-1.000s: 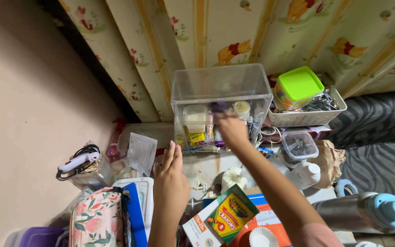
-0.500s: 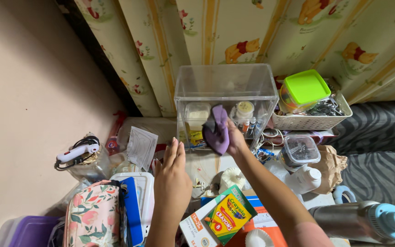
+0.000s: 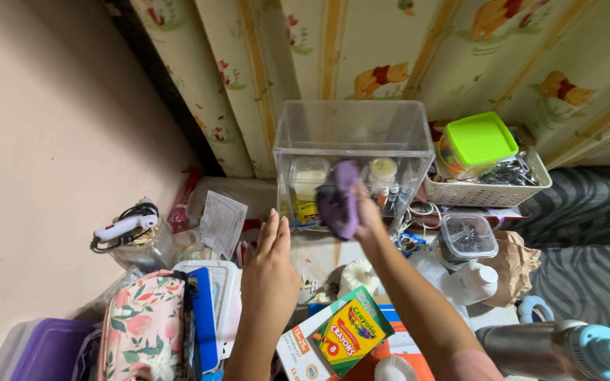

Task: The person organizes various objects on shelves and a table, including stuffed animals, cosmetic bottles, a plastic container, and stationery.

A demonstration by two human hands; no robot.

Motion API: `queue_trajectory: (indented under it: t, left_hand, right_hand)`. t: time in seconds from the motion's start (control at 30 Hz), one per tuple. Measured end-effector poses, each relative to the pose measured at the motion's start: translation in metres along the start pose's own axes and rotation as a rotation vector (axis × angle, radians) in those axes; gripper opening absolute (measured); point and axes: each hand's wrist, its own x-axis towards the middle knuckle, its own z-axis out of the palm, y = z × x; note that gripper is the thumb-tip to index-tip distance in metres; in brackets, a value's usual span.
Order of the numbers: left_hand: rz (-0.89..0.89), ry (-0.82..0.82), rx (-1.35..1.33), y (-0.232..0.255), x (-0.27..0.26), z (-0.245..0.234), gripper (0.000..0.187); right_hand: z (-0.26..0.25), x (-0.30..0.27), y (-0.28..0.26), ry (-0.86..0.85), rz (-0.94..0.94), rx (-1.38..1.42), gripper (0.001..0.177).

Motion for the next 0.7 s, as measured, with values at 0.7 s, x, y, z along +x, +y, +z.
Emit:
queue_trajectory:
  t: [0.7]
  left_hand:
    - [-0.024,-0.022,0.057,0.006,-0.003,0.002,0.065]
  right_hand:
    - [-0.032,0.013,-0.017,-0.065,-0.031,0.176,0.033]
